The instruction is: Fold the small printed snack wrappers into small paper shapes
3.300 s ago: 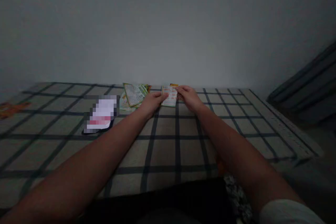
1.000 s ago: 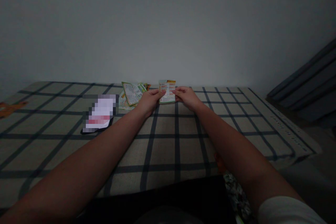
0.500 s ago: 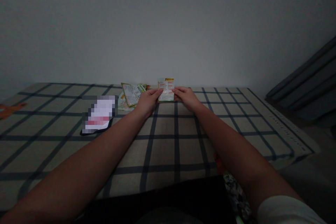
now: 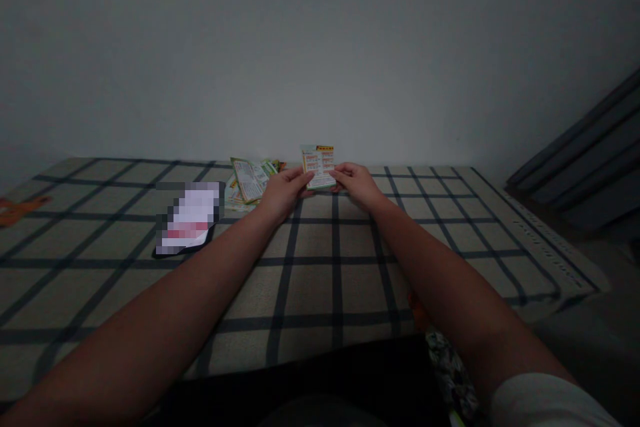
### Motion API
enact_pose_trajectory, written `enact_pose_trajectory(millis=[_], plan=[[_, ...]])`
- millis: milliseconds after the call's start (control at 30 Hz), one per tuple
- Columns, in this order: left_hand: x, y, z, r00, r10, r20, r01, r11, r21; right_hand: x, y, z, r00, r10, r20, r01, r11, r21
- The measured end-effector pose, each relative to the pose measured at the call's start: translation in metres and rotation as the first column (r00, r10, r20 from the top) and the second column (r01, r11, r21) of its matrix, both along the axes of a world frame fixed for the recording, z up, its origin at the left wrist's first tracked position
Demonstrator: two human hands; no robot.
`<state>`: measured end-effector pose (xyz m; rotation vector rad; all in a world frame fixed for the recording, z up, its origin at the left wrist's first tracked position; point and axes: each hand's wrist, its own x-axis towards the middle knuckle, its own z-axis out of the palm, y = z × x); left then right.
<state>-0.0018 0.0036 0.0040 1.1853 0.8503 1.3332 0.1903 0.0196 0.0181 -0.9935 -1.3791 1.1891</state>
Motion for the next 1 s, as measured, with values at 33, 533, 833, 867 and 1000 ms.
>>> enact_pose_trajectory(millis=[33,533,833,867,1000], plan=[[-0.0005,-0.0005,0.0001,1.0,0.005,-0.028,-0.005,1.0,-0.007,0.0002,0.0003,-0.0003,1.0,-0.006,-0.001,0.006,1.0,-0.001],[-0.0009,0.0012,-0.0008,0.994,0.109,-0.014,-0.109,0.994,0.026,-0.0008,-0.0019,-0.0017,0.996,0.068,-0.054,-0.072,0.994,-0.082],[0.0001,0.0003,0.0016,0.987,0.157,-0.011,-0.157,0.987,0.032,-0.0005,-0.0016,-0.0021,0.992,0.118,-0.053,-0.124,0.986,-0.11],[0.0001,0.0005,0.0012,0.987,0.157,-0.017,-0.157,0.987,0.036,-0.0003,-0.001,-0.0025,0.991,0.122,-0.046,-0.127,0.987,-0.104],[-0.0004,0.0,0.0006,0.983,0.175,-0.051,-0.171,0.983,0.074,-0.0002,0.0002,-0.0043,0.989,0.142,-0.041,-0.145,0.986,-0.081]])
